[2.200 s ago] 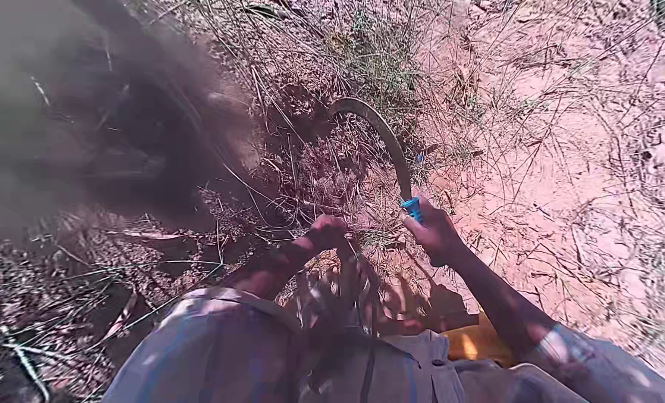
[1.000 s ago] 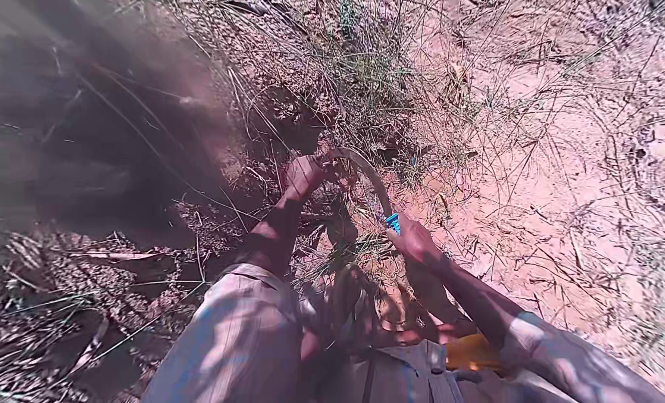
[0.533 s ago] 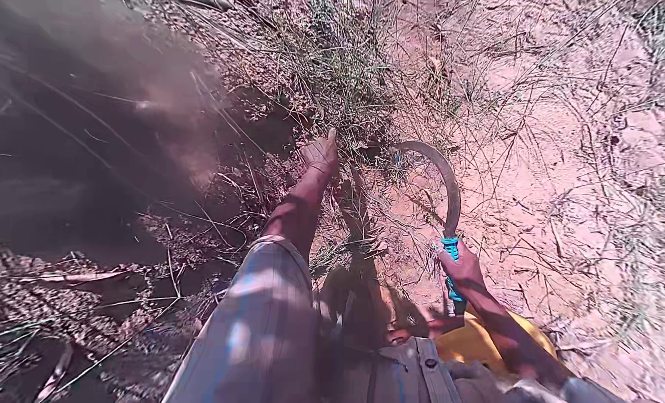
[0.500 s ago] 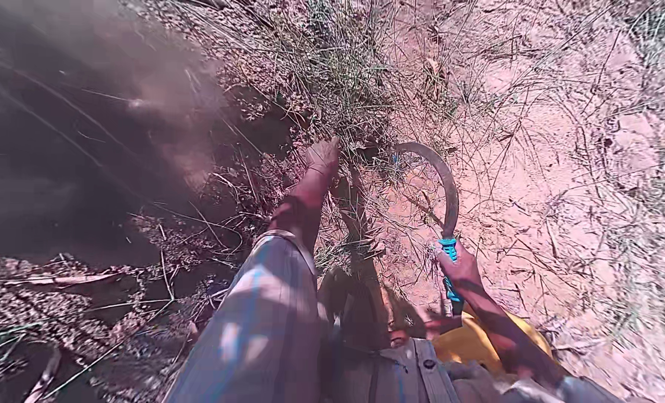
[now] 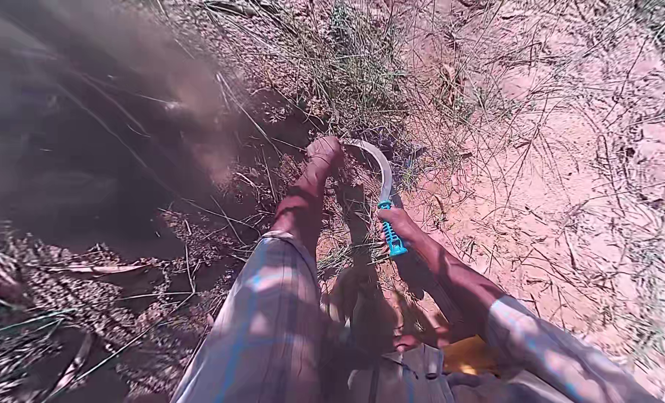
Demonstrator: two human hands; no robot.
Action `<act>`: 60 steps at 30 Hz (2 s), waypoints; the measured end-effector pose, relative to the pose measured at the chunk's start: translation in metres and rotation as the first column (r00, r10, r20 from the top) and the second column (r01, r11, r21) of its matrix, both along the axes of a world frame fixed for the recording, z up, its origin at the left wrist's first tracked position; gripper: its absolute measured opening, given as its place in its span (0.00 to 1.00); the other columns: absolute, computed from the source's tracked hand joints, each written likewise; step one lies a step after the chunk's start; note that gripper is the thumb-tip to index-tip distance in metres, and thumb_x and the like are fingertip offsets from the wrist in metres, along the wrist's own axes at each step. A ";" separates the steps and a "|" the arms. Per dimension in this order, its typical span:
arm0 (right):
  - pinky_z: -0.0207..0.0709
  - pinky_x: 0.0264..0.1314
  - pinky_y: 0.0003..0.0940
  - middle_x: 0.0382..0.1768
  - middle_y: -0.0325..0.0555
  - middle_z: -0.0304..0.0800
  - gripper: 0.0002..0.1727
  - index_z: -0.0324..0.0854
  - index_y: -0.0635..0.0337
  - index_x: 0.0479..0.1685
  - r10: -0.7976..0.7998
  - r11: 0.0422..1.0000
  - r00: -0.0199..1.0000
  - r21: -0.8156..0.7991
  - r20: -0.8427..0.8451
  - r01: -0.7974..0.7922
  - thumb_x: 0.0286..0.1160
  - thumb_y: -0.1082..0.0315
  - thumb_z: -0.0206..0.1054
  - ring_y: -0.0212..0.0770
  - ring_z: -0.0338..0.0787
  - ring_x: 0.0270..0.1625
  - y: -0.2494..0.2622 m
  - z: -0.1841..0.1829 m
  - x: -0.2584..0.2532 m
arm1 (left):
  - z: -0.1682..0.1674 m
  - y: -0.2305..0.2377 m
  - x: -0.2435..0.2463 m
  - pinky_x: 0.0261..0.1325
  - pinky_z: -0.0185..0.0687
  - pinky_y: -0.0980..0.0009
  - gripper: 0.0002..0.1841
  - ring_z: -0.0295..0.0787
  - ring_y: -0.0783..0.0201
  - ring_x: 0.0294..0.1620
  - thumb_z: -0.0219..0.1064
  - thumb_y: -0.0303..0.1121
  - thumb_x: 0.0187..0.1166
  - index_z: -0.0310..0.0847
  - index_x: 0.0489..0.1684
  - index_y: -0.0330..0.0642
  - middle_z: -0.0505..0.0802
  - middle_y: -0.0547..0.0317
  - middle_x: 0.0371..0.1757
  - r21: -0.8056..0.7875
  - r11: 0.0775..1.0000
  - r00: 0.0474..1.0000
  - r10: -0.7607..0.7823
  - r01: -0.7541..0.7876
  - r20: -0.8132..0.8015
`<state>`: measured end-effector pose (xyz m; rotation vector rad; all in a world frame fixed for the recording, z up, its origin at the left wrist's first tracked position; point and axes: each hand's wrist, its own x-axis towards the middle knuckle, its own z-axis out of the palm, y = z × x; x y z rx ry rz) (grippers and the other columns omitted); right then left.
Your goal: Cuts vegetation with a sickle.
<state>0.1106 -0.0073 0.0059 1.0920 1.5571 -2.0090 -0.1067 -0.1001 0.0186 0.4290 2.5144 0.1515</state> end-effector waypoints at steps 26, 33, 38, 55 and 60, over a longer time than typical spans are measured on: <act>0.80 0.21 0.22 0.24 0.36 0.80 0.07 0.73 0.58 0.50 -0.418 0.904 0.908 0.094 -0.019 0.418 0.92 0.67 0.52 0.28 0.82 0.19 0.044 0.065 0.178 | -0.059 -0.097 0.111 0.89 0.52 0.35 0.53 0.40 0.24 0.94 0.64 0.57 0.84 0.29 0.98 0.42 0.44 0.24 0.94 0.291 0.657 0.697 0.716 -0.695 0.047; 0.81 0.22 0.23 0.24 0.36 0.79 0.07 0.73 0.59 0.51 -0.394 0.902 0.919 0.189 -0.008 0.388 0.92 0.66 0.53 0.29 0.82 0.19 0.043 0.060 0.173 | -0.076 -0.080 0.159 0.85 0.54 0.29 0.37 0.37 0.27 0.95 0.64 0.54 0.85 0.64 0.89 0.42 0.44 0.30 0.96 0.109 0.818 0.826 0.558 -0.564 0.081; 0.81 0.24 0.23 0.24 0.36 0.80 0.07 0.76 0.58 0.50 -0.355 0.914 0.935 0.209 0.003 0.347 0.91 0.66 0.55 0.29 0.82 0.20 0.041 0.066 0.176 | -0.064 -0.044 0.211 0.80 0.60 0.27 0.32 0.58 0.26 0.89 0.62 0.49 0.87 0.69 0.86 0.39 0.59 0.32 0.93 0.076 0.982 0.954 0.150 -0.175 0.260; 0.81 0.22 0.22 0.24 0.39 0.80 0.07 0.74 0.60 0.49 -0.452 0.882 0.892 0.140 -0.017 0.450 0.92 0.67 0.53 0.30 0.83 0.19 0.043 0.060 0.175 | -0.081 0.007 0.138 0.85 0.47 0.25 0.54 0.37 0.25 0.94 0.60 0.72 0.77 0.42 0.98 0.49 0.42 0.26 0.95 0.211 0.921 0.930 0.277 -0.329 0.240; 0.81 0.22 0.22 0.25 0.39 0.80 0.07 0.74 0.60 0.50 -0.429 0.895 0.903 0.133 0.006 0.425 0.92 0.67 0.53 0.30 0.83 0.20 0.048 0.052 0.176 | -0.089 0.024 0.194 0.83 0.44 0.19 0.51 0.43 0.22 0.93 0.69 0.67 0.73 0.50 0.97 0.59 0.45 0.25 0.94 0.117 0.992 0.983 0.030 -0.052 0.180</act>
